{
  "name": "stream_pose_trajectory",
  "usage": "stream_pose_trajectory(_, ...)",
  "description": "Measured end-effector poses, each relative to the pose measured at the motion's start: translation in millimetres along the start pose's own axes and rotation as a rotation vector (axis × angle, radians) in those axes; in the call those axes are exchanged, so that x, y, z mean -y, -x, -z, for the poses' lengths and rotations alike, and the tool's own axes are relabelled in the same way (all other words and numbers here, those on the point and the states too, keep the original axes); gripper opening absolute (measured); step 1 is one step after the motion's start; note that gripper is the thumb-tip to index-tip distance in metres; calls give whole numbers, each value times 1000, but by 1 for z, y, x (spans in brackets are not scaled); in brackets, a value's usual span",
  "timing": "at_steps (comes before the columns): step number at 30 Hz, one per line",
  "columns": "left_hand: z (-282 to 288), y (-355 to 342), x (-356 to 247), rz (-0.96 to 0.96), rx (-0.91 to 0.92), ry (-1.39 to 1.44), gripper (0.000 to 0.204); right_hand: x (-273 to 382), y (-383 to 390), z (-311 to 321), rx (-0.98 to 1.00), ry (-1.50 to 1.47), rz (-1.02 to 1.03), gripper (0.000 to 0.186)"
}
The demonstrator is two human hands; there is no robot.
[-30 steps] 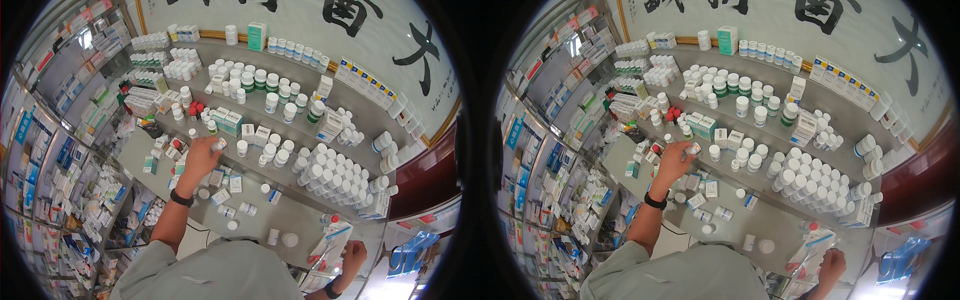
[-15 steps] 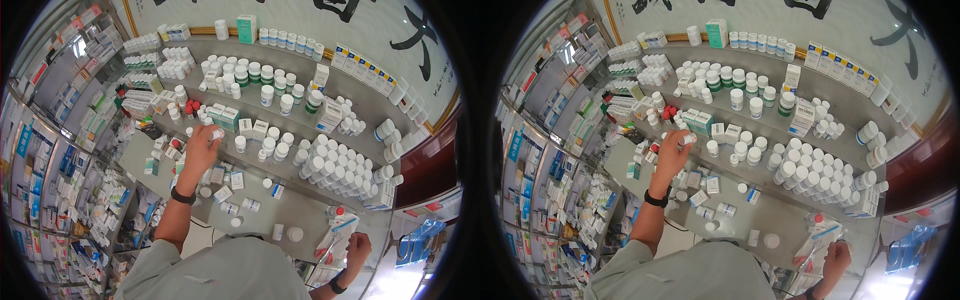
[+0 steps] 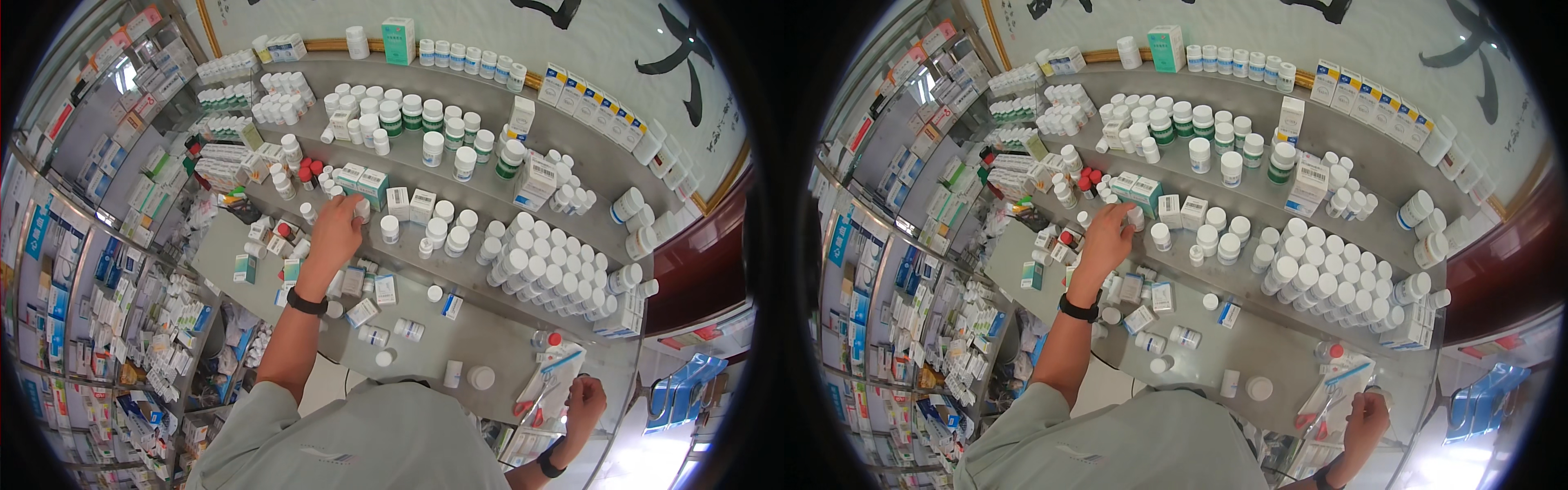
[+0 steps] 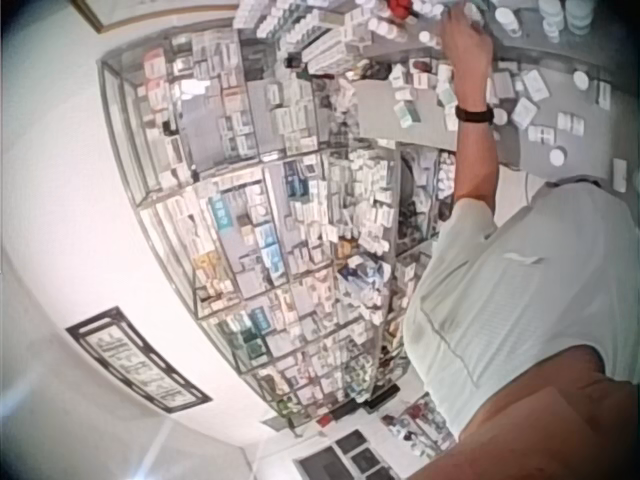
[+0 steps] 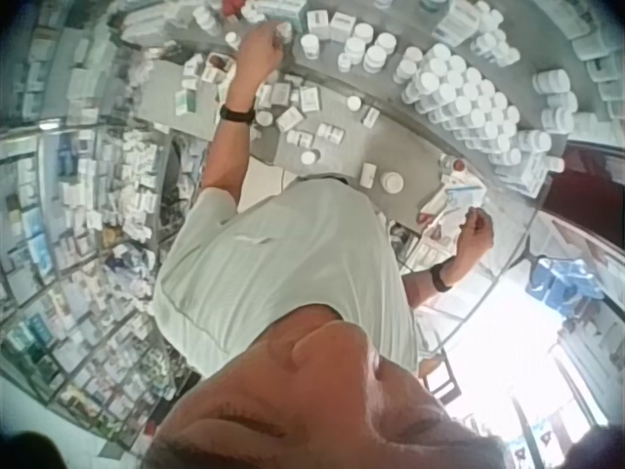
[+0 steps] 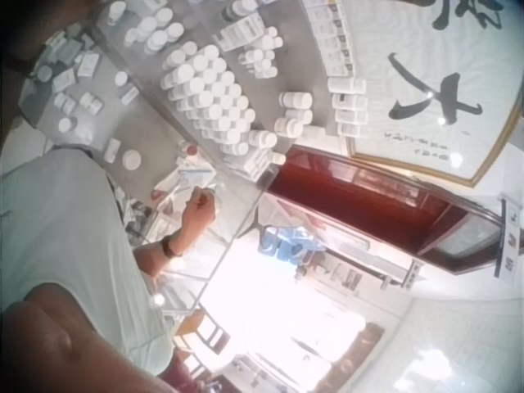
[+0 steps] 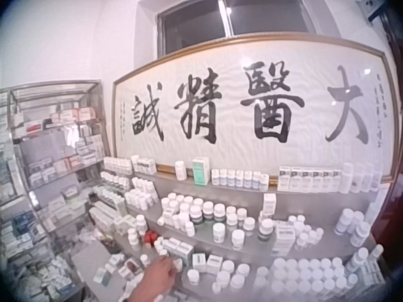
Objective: Organizing and checking various medicine bottles and boxes on a pharmacy counter.
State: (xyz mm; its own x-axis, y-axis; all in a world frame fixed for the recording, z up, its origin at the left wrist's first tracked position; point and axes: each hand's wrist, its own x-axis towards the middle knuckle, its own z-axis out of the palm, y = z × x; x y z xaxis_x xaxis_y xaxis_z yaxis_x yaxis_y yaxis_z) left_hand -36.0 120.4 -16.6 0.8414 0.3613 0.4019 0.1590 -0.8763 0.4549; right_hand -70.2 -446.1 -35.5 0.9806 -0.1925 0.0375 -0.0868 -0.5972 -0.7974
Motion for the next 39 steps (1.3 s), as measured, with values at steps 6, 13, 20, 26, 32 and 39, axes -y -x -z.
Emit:
stream_pose_trajectory(6,18,12,-2,-4,-54,15,39,9,-1,2,9,5,36,16)
stream_pose_trajectory(13,65,47,3,134,-97,226,34,12,-2,-3,25,-2,26,13)
stream_pose_trajectory(20,98,90,43,327,-53,347,25,5,-12,-8,81,29,18,15)
stream_pose_trajectory(26,103,121,67,392,-24,315,24,23,-14,-12,104,16,25,16)
stream_pose_trajectory(32,94,127,62,375,15,330,24,33,-10,-13,78,-27,23,14)
stream_pose_trajectory(39,77,124,49,329,81,386,21,34,-4,-9,97,-20,32,13)
